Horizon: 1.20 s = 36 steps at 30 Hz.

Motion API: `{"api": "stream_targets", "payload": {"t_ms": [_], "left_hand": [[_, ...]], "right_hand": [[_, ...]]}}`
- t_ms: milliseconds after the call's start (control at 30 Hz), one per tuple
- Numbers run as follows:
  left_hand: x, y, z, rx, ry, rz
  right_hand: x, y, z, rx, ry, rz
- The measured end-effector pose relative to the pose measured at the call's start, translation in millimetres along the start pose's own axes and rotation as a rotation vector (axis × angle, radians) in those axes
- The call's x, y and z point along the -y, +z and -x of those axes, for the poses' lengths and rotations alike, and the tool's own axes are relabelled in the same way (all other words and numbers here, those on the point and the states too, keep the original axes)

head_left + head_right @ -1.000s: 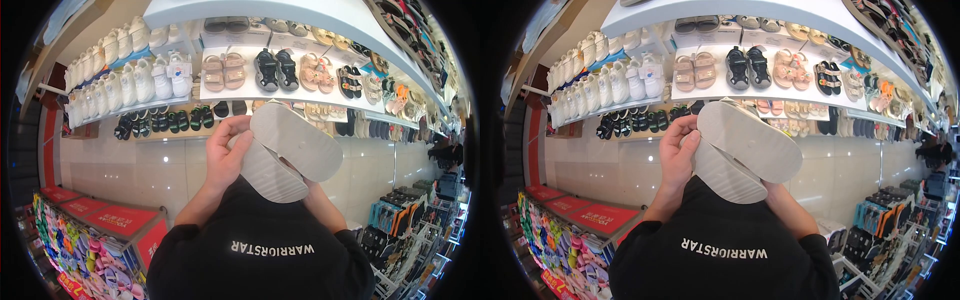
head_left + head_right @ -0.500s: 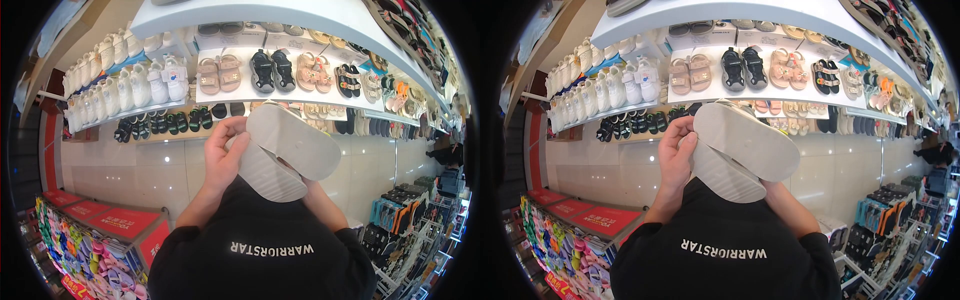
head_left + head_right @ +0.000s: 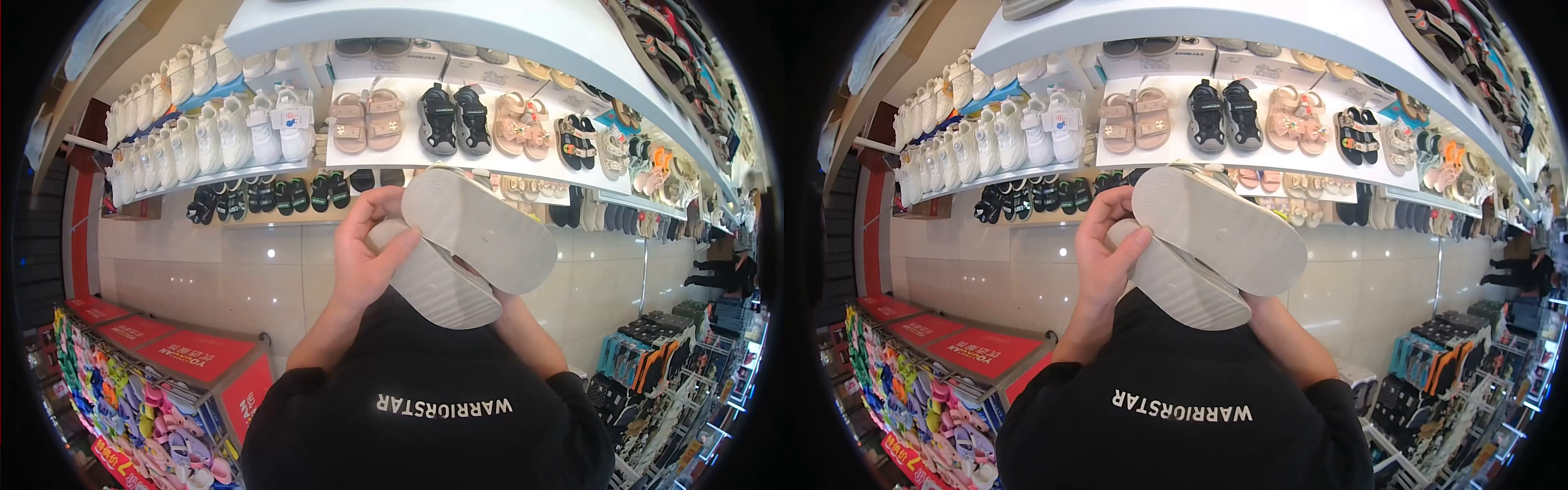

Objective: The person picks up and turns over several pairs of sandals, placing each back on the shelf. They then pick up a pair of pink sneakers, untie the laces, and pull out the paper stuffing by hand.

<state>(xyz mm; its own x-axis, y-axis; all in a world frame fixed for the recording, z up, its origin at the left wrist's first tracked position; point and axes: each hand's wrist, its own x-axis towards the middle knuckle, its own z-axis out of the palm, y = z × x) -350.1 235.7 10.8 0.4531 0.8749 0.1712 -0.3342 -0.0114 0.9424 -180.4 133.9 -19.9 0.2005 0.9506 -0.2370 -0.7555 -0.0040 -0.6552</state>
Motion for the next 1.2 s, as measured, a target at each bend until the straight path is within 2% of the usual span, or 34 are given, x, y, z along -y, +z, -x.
{"api": "stream_targets", "payload": {"t_ms": [1200], "left_hand": [[-1.1,1.4,0.3,0.034,-0.034,0.001]], "right_hand": [[-0.7,4.8,-3.3,0.011,-0.019,0.015]]}}
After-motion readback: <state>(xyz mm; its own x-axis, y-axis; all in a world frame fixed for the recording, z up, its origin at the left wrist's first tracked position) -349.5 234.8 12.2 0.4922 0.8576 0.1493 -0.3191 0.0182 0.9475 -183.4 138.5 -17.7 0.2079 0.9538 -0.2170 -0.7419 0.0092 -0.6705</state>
